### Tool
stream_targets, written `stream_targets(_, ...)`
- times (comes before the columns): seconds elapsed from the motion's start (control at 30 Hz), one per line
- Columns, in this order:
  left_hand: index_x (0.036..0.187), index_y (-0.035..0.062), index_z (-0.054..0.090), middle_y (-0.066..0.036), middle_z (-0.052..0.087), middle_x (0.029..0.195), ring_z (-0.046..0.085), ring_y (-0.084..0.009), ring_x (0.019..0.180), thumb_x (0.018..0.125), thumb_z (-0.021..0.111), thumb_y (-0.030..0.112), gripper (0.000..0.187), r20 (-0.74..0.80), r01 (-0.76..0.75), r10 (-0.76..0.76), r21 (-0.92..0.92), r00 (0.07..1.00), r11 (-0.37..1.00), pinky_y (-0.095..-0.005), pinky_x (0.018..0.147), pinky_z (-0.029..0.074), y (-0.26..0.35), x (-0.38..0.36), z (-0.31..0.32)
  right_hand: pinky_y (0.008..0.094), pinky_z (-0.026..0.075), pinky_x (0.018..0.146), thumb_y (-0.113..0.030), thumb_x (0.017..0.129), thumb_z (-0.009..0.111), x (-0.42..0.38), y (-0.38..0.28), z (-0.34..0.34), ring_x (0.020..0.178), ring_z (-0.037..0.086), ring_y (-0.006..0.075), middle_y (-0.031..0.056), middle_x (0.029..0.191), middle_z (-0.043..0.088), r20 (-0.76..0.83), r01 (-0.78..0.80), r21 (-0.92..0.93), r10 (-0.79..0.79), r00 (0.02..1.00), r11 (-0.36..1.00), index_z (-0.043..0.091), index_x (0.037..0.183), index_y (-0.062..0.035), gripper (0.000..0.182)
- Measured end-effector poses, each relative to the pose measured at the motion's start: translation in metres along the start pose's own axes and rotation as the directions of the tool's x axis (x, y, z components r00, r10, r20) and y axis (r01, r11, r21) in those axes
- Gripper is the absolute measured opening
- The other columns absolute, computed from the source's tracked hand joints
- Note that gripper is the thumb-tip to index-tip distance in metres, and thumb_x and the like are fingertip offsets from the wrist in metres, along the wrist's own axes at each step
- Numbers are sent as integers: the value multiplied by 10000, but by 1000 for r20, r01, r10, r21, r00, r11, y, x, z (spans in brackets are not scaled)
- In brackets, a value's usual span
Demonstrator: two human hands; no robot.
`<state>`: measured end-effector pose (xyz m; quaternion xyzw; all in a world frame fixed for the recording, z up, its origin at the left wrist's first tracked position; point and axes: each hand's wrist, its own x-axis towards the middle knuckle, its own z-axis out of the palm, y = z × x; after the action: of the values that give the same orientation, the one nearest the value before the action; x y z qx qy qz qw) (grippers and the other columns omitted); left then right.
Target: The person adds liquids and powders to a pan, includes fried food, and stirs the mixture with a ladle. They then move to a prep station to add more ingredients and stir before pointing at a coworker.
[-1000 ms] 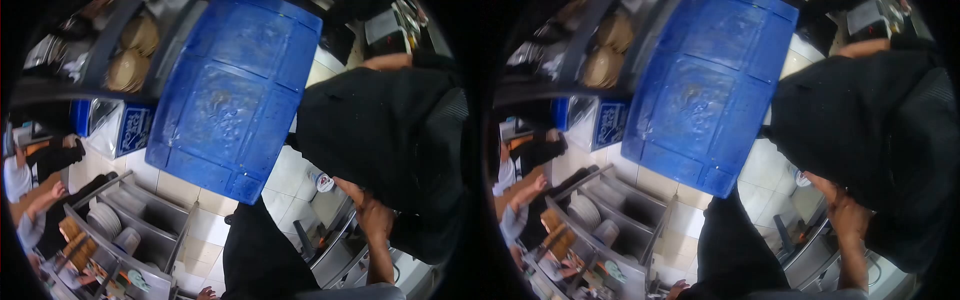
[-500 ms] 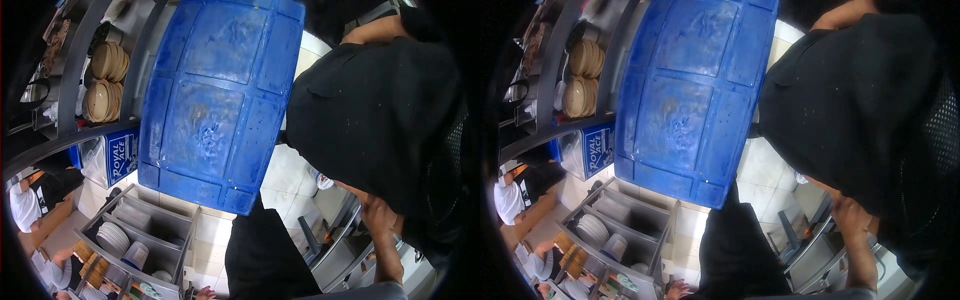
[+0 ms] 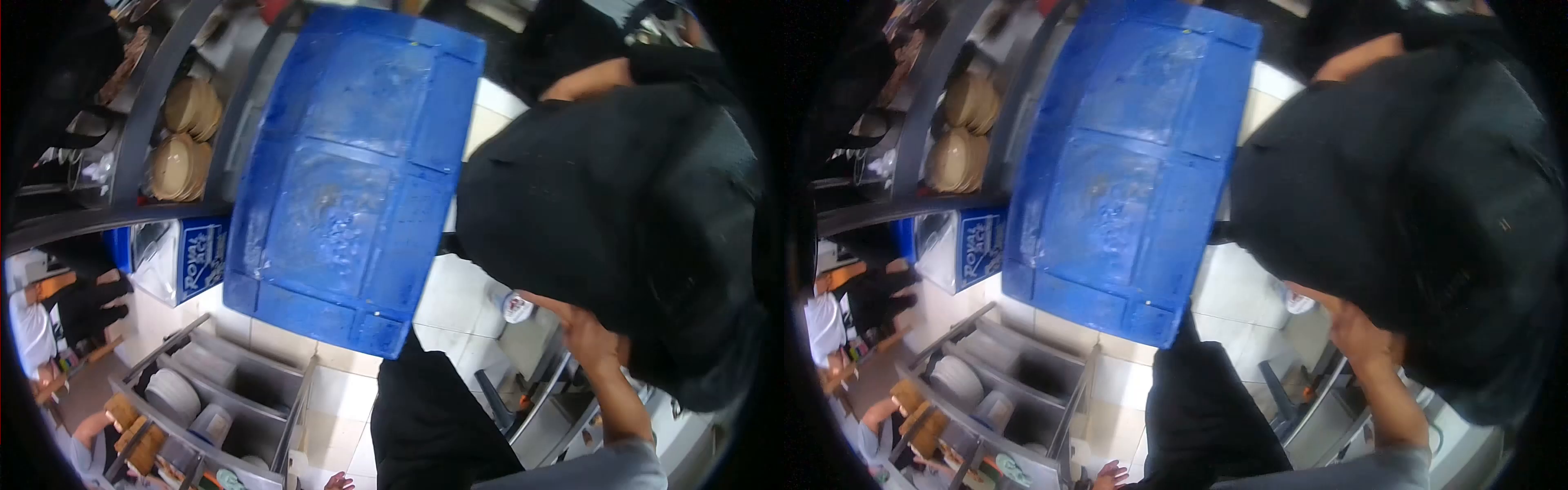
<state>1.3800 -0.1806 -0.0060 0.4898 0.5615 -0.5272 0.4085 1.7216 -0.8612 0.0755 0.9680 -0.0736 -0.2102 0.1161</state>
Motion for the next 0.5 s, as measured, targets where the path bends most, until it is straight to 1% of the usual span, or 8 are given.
stream_targets(0.1,1475,151,381,-93,543,1325,525,-271,1217,981,513,508,623,-32,-39,40,40,999,998,-456,943,456,18,14,10,434,565,794,-230,792,671,-2,-14,-16,923,700,326,175,979,704,156,-101,100,85,984,990,638,1148,-70,391)
stream_targets(0.13,1485,153,370,-92,543,1330,527,-270,1214,987,507,499,622,33,-150,148,76,988,986,-454,955,450,19,27,7,427,575,757,-234,789,676,-3,-19,-16,880,709,319,164,934,713,198,-153,106,130,972,983,653,1095,-67,349)
stream_targets(0.23,1505,155,347,-94,537,1349,535,-270,1204,999,490,489,622,96,-376,366,111,926,920,-443,965,450,34,43,8,410,565,731,-242,790,672,-4,-37,-21,808,712,284,140,870,717,175,-63,31,57,983,998,669,972,-48,266)
stream_targets(0.27,1514,156,335,-96,531,1363,540,-270,1198,1006,478,486,623,76,-464,458,139,886,875,-434,962,455,42,40,12,410,565,731,-242,790,672,-6,-44,-19,808,712,284,140,870,717,148,-55,29,50,988,998,669,972,-48,266)
stream_targets(0.33,1516,154,336,-100,536,1358,547,-265,1185,1011,466,486,619,66,-540,536,116,841,833,-425,945,466,54,33,25,410,531,758,-255,777,691,-10,-55,-9,746,706,255,106,806,710,-102,128,-57,-134,986,990,670,938,-50,261)
stream_targets(0.37,1519,153,336,-104,541,1353,554,-261,1171,1015,453,486,615,63,-596,593,108,803,795,-416,929,477,52,34,28,410,531,758,-255,777,691,-8,-62,-9,746,706,255,106,806,710,-126,131,-67,-139,982,989,670,938,-50,261)
stream_targets(0.43,1498,142,383,-123,554,1346,560,-261,1161,1015,445,480,593,38,-639,638,76,769,765,-401,905,491,36,47,29,426,494,795,-286,763,716,1,-74,-14,778,695,228,90,808,693,-41,103,-105,-108,993,989,671,931,-64,281)
stream_targets(0.5,1475,129,425,-133,602,1270,587,-251,1094,1013,457,448,563,42,-650,669,289,742,703,-398,898,490,19,59,23,441,488,796,-292,772,714,-9,-81,-22,837,684,247,106,862,683,-158,75,-112,-93,983,991,666,950,-59,298)
